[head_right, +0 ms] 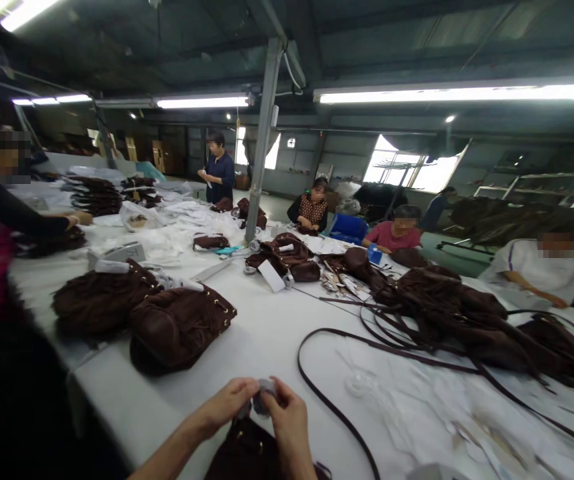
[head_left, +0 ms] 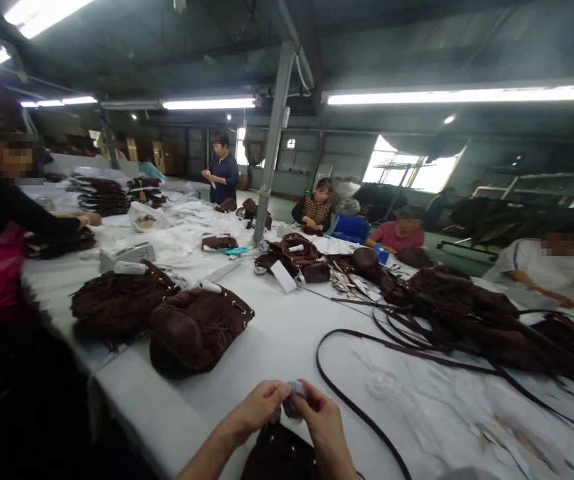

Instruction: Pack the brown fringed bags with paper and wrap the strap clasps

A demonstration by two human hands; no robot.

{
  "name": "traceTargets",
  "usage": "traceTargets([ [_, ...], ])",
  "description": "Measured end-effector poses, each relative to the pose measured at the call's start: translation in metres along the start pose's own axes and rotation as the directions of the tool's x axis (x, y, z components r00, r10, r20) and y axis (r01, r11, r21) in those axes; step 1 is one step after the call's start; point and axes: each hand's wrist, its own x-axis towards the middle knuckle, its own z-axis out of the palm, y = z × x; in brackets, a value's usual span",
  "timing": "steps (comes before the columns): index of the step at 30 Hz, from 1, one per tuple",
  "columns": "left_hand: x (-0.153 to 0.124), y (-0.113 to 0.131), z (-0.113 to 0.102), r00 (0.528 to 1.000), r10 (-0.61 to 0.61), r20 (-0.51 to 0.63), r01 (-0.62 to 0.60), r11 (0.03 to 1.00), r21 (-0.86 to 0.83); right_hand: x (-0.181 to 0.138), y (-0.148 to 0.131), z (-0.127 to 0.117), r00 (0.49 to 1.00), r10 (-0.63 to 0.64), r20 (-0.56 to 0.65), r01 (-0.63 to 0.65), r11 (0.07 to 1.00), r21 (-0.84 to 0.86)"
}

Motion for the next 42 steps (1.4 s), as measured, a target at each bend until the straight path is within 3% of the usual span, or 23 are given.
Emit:
traceTargets([
  [4,0.000,-0.004,0.004,0.997,-0.005,-0.077,0.000,0.998,-0.055,-0.005,-0.011,0.002,0.994,-0.051,0.100,0.061,0.993,-0.101],
  [8,-0.002,-0.009,0.002,0.997,-0.064,-0.041,0.058,0.988,-0.140,-0.010,-0.017,-0.001,0.984,-0.034,0.173,0.041,0.999,-0.033],
  [18,-0.009,0.001,-0.003,0.990,-0.094,0.102,0.124,0.930,-0.345,-0.011,0.002,0.010,0.995,-0.092,-0.044,0.092,0.996,-0.005],
  [22,-0.011,0.000,0.005,1.000,-0.019,0.011,0.022,0.902,-0.431,-0.010,0.002,0.015,0.984,-0.158,-0.081,0.150,0.984,-0.092],
  [26,-0.010,-0.006,0.006,0.999,0.002,-0.052,-0.027,0.871,-0.491,-0.008,-0.006,0.015,0.993,-0.122,0.012,0.122,0.992,-0.039],
  [29,-0.009,-0.009,0.000,0.999,-0.036,0.022,0.042,0.881,-0.471,-0.007,-0.008,0.010,0.993,-0.041,0.108,0.033,0.997,0.075],
  [33,-0.008,-0.007,-0.009,0.985,-0.093,0.147,0.145,0.906,-0.397,-0.006,-0.002,0.002,0.990,0.037,0.135,-0.054,0.991,0.122],
  [39,0.000,-0.003,-0.013,0.966,-0.134,0.221,0.196,0.938,-0.287,-0.007,-0.010,-0.009,0.968,0.101,0.231,-0.102,0.995,-0.008],
  [42,0.002,-0.004,-0.011,0.970,-0.133,0.202,0.184,0.947,-0.261,-0.009,-0.023,-0.016,0.971,0.048,0.233,-0.014,0.989,-0.145],
])
